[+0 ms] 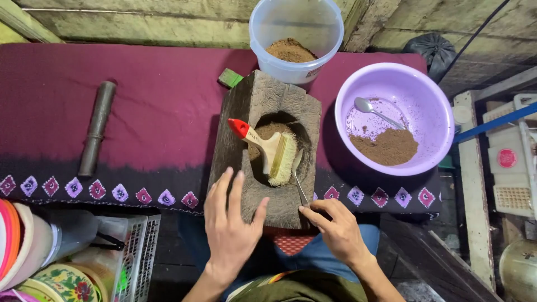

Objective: The person uses a spoon to scoop brown powder into a hollow wooden block, using a brush to gather the powder together and level it inside the cavity.

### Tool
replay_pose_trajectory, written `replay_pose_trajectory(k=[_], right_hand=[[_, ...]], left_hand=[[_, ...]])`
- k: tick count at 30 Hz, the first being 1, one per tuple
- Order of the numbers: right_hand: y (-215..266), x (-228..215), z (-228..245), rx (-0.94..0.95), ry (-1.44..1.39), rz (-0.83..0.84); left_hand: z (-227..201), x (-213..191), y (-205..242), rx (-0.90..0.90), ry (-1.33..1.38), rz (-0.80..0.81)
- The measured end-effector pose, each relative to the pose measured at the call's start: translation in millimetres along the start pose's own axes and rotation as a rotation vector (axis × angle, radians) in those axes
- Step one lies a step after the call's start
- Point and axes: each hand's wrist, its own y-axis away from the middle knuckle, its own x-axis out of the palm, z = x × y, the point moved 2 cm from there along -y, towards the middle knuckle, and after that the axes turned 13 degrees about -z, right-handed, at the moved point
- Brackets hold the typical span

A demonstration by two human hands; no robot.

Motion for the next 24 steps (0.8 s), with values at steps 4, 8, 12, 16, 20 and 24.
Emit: replay_pose_trajectory(k=[4, 8, 12, 16, 20, 24], right_hand=[[1.6, 3.8, -2.5, -0.015, 0.033, -0.099], [0.4, 6.4, 0.0, -0.035, 0.054, -0.210], [-8.3, 4.4, 3.9, -0.120, -0.029, -0.294], [-17.2, 3.1, 8.2, -0.117, -0.077, -0.330], [-12.4, 9.5, 9.9, 0.049, -0.195, -0.577], [-32.6, 5.8, 13.1, 0.168, -0.131, -0.748]], left_hand=[[0.0, 14.8, 6.1, -0.086, 0.177, -0.087], [-0.2, 16.0, 10.3, -0.116, 0.149, -0.094], [1.1, 19.6, 11.1, -0.106, 0.154, -0.111], [1.3, 20.6, 10.3, -0.100, 0.158, -0.108], [-0.7, 18.8, 8.9, -0.111, 0.158, -0.127], [-5.1, 19.6, 9.2, -0.155, 0.159, -0.157]])
